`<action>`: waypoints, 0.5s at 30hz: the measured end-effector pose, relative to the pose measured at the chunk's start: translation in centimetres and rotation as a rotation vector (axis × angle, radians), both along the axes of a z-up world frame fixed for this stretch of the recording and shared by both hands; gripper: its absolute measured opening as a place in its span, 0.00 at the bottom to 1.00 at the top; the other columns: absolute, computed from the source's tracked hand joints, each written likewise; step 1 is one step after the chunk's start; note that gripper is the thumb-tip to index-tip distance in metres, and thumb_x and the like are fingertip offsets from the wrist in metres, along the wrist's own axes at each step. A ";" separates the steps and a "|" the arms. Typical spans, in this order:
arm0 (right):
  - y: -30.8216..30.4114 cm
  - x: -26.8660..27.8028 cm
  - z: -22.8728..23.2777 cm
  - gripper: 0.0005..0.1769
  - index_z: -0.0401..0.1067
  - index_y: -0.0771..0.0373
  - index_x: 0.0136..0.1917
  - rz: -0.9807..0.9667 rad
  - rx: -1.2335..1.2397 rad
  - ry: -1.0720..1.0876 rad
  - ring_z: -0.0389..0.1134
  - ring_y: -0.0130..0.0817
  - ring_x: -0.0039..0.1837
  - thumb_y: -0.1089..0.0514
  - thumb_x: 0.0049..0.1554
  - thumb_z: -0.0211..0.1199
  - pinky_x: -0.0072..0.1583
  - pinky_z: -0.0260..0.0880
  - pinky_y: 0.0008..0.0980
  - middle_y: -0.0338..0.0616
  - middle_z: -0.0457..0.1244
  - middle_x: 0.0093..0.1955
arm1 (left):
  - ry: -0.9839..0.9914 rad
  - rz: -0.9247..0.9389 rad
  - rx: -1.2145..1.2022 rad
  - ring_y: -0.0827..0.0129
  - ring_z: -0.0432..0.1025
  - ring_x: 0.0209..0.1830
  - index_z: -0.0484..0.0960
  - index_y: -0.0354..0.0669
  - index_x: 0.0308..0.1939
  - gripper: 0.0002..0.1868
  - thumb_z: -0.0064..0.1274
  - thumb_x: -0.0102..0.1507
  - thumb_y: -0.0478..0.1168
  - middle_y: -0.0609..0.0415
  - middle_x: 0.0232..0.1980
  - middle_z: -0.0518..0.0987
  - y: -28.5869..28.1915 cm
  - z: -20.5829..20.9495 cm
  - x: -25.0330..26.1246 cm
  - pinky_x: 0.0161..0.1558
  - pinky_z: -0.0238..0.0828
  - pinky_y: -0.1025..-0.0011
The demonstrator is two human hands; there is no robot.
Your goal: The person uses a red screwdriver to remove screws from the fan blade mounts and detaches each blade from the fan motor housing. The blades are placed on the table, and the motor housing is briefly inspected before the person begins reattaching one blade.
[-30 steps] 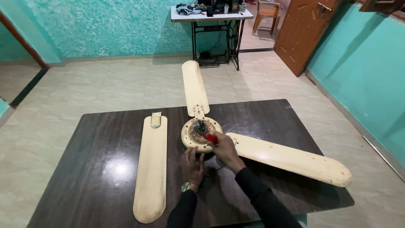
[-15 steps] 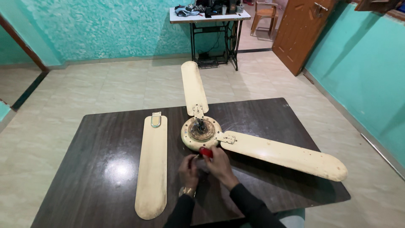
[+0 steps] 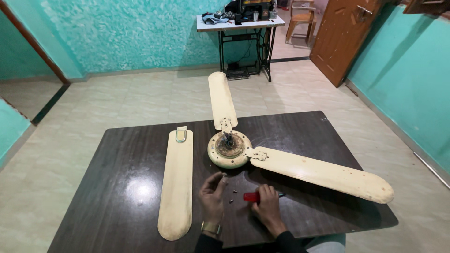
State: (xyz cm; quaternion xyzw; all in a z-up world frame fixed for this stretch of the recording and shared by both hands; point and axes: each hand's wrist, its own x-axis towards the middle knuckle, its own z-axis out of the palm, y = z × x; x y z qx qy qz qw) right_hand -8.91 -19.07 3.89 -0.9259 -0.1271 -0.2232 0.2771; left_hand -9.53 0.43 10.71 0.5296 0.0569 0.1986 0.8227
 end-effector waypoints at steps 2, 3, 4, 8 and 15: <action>-0.1 -0.2 -0.2 0.21 0.67 0.61 0.44 -0.043 -0.013 0.042 0.61 0.49 0.51 0.62 0.36 0.68 0.53 0.61 0.48 0.47 0.61 0.45 | -0.057 0.007 0.012 0.70 0.80 0.45 0.85 0.34 0.50 0.12 0.61 0.62 0.31 0.48 0.47 0.87 -0.3 1.0 0.0 0.49 0.80 0.72; 0.0 0.1 -0.1 0.20 0.67 0.61 0.45 -0.062 -0.017 0.057 0.62 0.48 0.51 0.62 0.38 0.68 0.54 0.61 0.47 0.46 0.61 0.46 | -0.092 0.012 0.020 0.70 0.80 0.45 0.85 0.33 0.50 0.12 0.61 0.62 0.30 0.48 0.47 0.87 -0.3 1.5 0.3 0.50 0.79 0.72; 0.1 0.2 0.0 0.20 0.67 0.61 0.45 -0.056 -0.010 0.046 0.62 0.48 0.51 0.62 0.37 0.68 0.53 0.61 0.47 0.46 0.61 0.45 | -0.083 0.009 0.022 0.70 0.81 0.45 0.85 0.33 0.50 0.13 0.61 0.62 0.30 0.49 0.46 0.87 -0.4 1.8 0.4 0.49 0.80 0.72; 0.1 -0.3 0.2 0.20 0.68 0.61 0.44 -0.026 0.011 0.015 0.62 0.49 0.52 0.62 0.36 0.68 0.52 0.60 0.49 0.47 0.61 0.45 | -0.043 -0.002 0.028 0.71 0.81 0.44 0.85 0.34 0.52 0.15 0.61 0.61 0.30 0.50 0.46 0.87 -0.3 1.6 0.2 0.48 0.80 0.72; 0.2 0.1 0.1 0.16 0.68 0.59 0.43 -0.052 -0.014 0.074 0.62 0.47 0.51 0.60 0.38 0.66 0.53 0.60 0.48 0.45 0.61 0.44 | -0.014 -0.038 0.064 0.75 0.78 0.40 0.85 0.35 0.53 0.13 0.55 0.65 0.34 0.56 0.43 0.83 0.2 -0.5 0.4 0.45 0.79 0.74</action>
